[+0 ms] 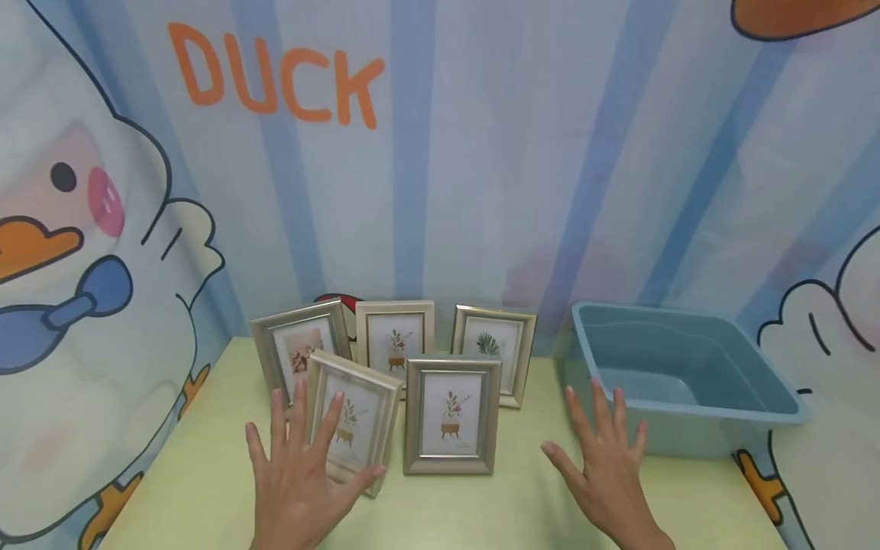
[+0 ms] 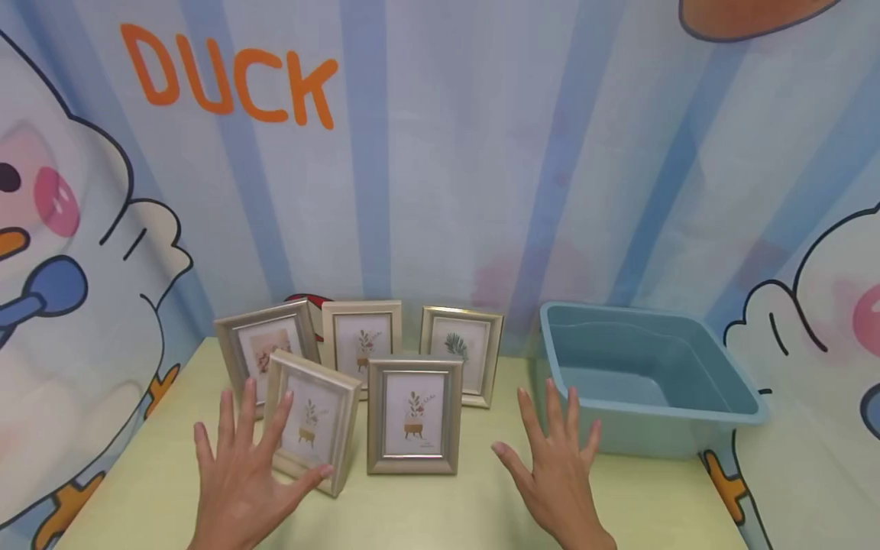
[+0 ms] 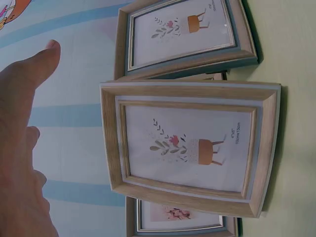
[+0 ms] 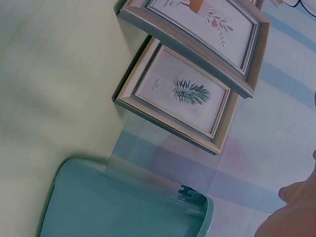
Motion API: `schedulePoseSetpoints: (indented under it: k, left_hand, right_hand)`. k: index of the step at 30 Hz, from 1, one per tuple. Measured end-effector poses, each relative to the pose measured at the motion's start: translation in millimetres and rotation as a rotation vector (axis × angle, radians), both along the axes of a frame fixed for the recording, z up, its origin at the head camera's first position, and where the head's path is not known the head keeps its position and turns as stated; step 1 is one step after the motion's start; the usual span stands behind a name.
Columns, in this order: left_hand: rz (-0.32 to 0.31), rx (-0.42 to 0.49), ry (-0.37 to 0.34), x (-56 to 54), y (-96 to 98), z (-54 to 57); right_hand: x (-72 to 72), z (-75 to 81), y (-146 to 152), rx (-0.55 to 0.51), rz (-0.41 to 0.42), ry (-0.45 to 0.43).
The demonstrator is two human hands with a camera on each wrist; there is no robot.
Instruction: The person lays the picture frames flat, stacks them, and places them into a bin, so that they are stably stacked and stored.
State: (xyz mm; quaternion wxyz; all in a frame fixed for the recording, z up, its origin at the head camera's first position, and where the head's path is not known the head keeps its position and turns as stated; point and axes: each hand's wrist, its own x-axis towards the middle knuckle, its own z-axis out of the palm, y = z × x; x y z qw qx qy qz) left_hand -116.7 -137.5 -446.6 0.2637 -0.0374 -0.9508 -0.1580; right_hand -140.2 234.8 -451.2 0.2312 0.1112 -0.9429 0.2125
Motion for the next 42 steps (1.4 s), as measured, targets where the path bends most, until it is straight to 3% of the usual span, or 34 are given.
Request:
schedulePoseSetpoints:
  k: [7,11,15,17,20,24,26,31,34,38,42]
  left_hand:
    - [-0.052,0.045,0.011,13.9,16.5,-2.1]
    - [-0.171,0.207,0.113,21.8,34.0,-13.9]
    - [-0.299,0.381,0.193,24.9,56.1,-33.9]
    - [-0.335,0.482,0.166,26.3,68.6,-43.4]
    - [-0.359,0.702,0.022,29.3,90.2,-54.4]
    - [-0.281,0.981,-0.187,28.2,118.3,-66.5]
    - [-0.216,1.060,-0.216,21.7,128.3,-74.7]
    - [-0.051,1.142,-0.178,1.6,145.2,-91.6]
    - [0.024,1.157,-0.184,-8.2,152.7,-95.4]
    - [0.086,1.183,-0.203,-21.4,158.5,-96.0]
    - [0.124,1.185,-0.163,-34.4,160.1,-96.3]
  right_hand:
    - [-0.3,-1.8,-3.5,-0.070,0.064,-0.003]
    - [-2.5,-0.1,-6.0,-0.150,0.105,-0.009]
    - [-6.2,-0.9,-8.1,-0.204,0.126,0.015]
    - [-9.8,-2.3,-8.5,-0.221,0.148,0.021]
    - [-17.8,-3.6,-9.2,-0.264,0.184,-0.018]
    - [-33.3,-5.6,-11.8,-0.325,0.233,-0.111]
    - [-42.5,-7.3,-13.8,-0.332,0.260,-0.147]
    - [-64.4,-11.3,-18.4,-0.329,0.332,-0.206]
    - [-77.1,-12.5,-22.6,-0.320,0.366,-0.234]
    - [-93.3,-12.9,-30.1,-0.288,0.402,-0.232]
    - [-105.7,-12.8,-36.9,-0.271,0.451,-0.233]
